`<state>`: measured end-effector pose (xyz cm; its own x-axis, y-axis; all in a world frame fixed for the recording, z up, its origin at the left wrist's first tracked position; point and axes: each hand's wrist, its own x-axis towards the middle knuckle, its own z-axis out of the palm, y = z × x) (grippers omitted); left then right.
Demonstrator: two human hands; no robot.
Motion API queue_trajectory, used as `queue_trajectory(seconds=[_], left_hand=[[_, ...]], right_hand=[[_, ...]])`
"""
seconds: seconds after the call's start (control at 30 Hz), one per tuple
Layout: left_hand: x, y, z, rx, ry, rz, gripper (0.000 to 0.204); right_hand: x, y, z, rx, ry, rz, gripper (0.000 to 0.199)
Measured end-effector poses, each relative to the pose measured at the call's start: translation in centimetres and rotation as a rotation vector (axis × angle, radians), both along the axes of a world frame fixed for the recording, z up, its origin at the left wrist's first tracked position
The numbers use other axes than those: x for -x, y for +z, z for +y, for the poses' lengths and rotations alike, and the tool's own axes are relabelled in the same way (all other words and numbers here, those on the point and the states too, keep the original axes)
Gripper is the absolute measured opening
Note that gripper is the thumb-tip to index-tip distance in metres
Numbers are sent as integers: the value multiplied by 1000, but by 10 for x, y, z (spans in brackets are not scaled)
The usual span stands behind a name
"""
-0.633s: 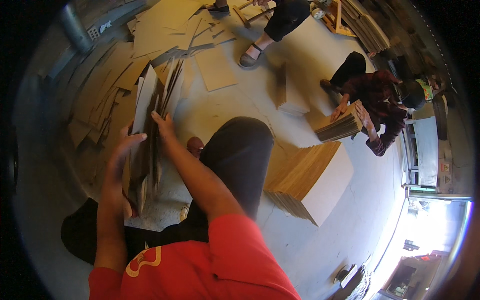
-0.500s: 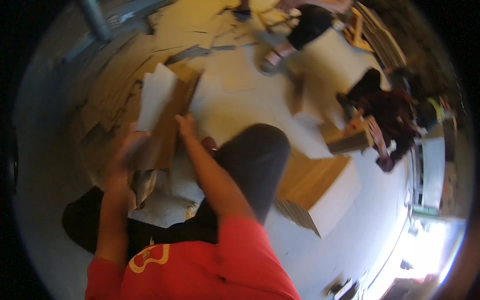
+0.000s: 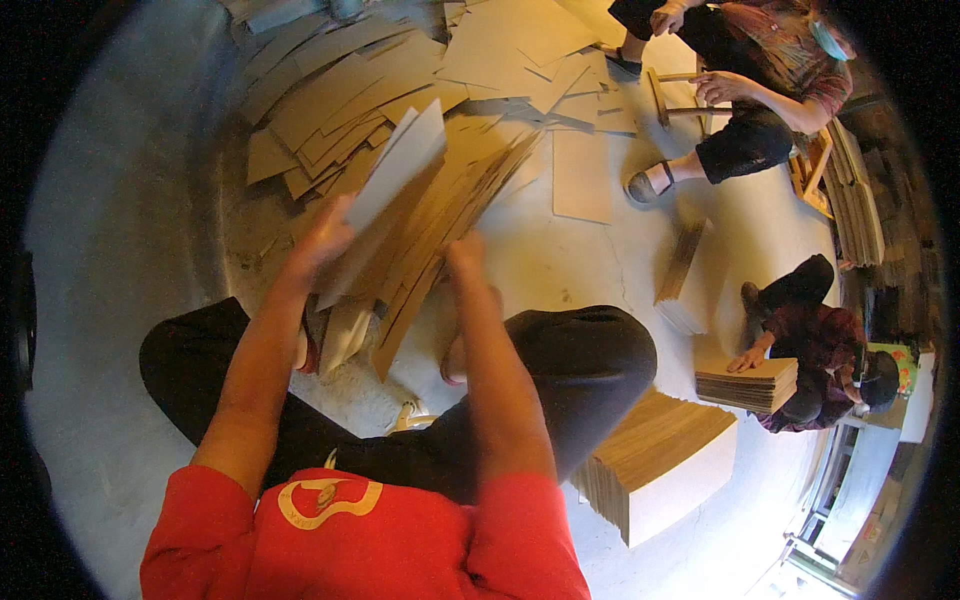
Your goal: The person sits on the floor and repeatedly picks up flat cardboard pieces, aligns them, and stacks them into neat piles. The person occasionally adjusts the stacks and continues gathering more pieces from the surrounding floor.
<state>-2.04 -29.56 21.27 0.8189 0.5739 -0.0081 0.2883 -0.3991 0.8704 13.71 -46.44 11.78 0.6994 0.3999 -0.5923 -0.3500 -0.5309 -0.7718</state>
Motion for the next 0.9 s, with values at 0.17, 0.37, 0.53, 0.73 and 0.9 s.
queue_trajectory(seconds=[0.17,0.37,0.53,0.73,0.9], left_hand=[[-21,-24,-21,-234,-42,329,46],[-23,-45,-53,-352,10,183,51],[-28,-60,-35,-264,-24,133,38],[-25,-95,-29,196,-170,84,57],[-9,-80,-33,676,-223,124,76]], right_hand=[[40,45,25,-194,79,41,47],[25,-15,24,-314,-205,359,57],[19,-15,8,-437,-20,225,61],[27,20,11,-417,-53,314,72],[26,12,1,-356,-158,370,86]])
